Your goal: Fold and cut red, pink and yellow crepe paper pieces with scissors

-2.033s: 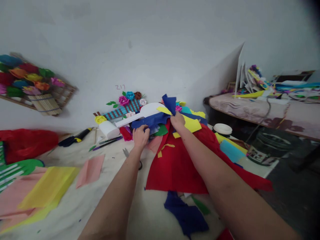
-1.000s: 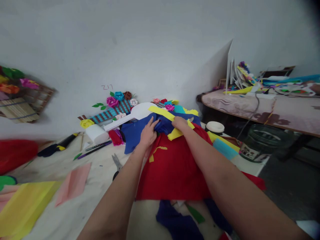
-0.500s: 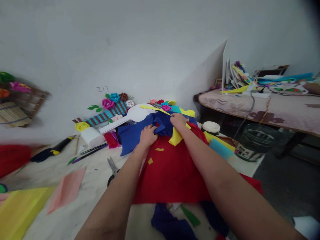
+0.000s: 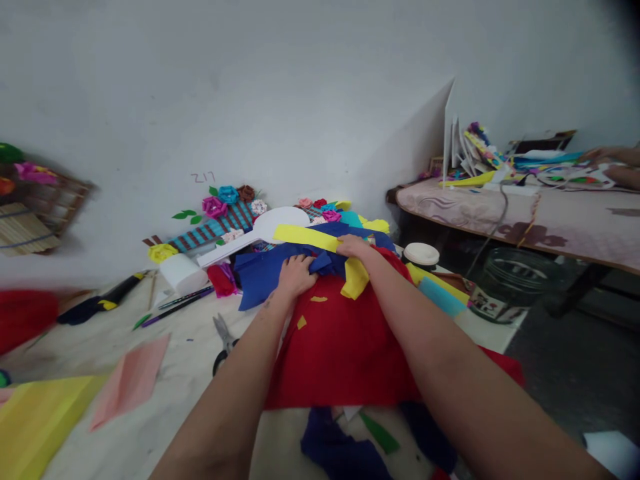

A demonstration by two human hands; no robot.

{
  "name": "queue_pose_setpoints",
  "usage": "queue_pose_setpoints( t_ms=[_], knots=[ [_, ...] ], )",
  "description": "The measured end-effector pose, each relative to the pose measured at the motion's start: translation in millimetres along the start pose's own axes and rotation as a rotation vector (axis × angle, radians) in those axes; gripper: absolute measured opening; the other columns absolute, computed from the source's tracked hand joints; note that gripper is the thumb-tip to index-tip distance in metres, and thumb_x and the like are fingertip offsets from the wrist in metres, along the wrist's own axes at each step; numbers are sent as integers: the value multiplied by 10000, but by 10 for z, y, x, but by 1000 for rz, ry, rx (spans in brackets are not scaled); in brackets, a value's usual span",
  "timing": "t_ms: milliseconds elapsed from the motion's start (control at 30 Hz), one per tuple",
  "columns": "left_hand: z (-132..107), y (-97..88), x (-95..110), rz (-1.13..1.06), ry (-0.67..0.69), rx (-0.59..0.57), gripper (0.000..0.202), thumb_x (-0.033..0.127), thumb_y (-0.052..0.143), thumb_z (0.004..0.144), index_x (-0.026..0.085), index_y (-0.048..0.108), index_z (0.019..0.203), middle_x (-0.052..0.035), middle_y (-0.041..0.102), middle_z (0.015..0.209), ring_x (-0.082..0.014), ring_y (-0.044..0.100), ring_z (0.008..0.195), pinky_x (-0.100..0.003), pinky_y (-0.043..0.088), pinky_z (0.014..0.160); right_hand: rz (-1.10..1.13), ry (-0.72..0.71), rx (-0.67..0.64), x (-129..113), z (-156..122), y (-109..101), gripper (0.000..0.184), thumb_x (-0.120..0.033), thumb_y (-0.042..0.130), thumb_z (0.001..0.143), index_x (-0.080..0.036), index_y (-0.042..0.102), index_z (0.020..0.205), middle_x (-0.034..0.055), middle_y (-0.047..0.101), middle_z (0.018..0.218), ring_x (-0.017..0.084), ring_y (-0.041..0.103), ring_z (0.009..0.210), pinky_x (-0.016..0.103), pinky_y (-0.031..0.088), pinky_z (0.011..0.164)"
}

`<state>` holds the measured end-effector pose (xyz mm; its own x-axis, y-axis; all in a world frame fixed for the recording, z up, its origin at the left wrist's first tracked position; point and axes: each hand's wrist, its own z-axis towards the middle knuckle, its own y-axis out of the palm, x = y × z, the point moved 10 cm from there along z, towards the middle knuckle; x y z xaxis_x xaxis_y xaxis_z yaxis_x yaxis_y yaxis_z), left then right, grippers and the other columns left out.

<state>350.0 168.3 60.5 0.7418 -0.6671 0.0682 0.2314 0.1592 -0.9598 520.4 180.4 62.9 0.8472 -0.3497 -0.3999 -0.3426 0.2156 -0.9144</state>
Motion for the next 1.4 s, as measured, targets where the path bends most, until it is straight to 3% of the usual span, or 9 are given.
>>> queue_pose_setpoints(
  t_ms=[200,400,533,667,867,967,1067,1267,1400],
  knots=[
    [-42,138,-25,-116,57,-191,659,572,466,732,302,377,1327,-68,247,1459,-270,140,1347,-502,94,1055,-59,53,-8,85,-36,-10,436,-306,535,715,-204,576,1136,121,573,1181,294,512,1097,410,386,889],
    [-97,12,153,-168,160,-148,825,721,447,653,268,374,1338,-47,23,1499,-282,-79,1354,-533,-42,1045,-48,93,-16,217,-19,-47,514,-279,535,721,-131,515,1213,166,538,1209,302,487,1119,373,392,884],
    [-107,46,243,-149,178,-191,773,723,365,699,220,475,1276,-59,38,1495,-304,-105,1344,-544,-42,1041,-106,110,68,215,-61,-147,489,-214,527,716,-133,531,1198,164,521,1222,314,469,1130,396,375,906],
    [-83,77,228,-123,123,-201,631,629,177,822,282,558,1185,-23,141,1486,-302,-50,1353,-600,-12,1015,-99,73,186,78,-141,-297,465,-186,524,711,-131,556,1172,163,539,1183,305,479,1105,376,378,892],
    [-99,-186,343,112,219,55,477,555,378,812,226,638,1039,-79,421,1360,-313,213,1308,-564,80,1033,-1,-13,380,-145,-279,-557,483,-142,505,706,-133,542,1188,144,575,1102,279,488,1043,363,364,881],
    [-159,-395,394,145,248,207,454,561,459,771,197,653,959,-120,547,1179,-297,399,1156,-482,272,974,51,-174,488,-350,-380,-671,541,-86,485,686,-129,509,1225,130,575,1110,265,473,1024,367,348,900],
    [-263,-655,443,145,274,408,416,527,506,759,167,640,917,-140,575,1028,-283,469,1023,-419,361,867,97,-383,565,-580,-503,-711,569,-52,463,667,-132,503,1230,114,562,1149,258,450,1039,375,335,922],
    [-524,-1095,413,133,239,832,256,254,439,845,213,593,1045,-112,568,1140,-259,458,1085,-409,313,907,209,-621,534,-870,-599,-598,572,-43,456,634,-151,529,1191,98,563,1172,240,438,1090,418,289,978],
    [-527,-1220,259,110,200,911,281,177,441,829,247,587,1058,-74,596,1135,-253,420,1169,-459,208,997,278,-734,472,-1030,-671,-586,622,-62,500,587,-169,523,1199,85,547,1207,243,442,1110,426,280,995]
  ],
)
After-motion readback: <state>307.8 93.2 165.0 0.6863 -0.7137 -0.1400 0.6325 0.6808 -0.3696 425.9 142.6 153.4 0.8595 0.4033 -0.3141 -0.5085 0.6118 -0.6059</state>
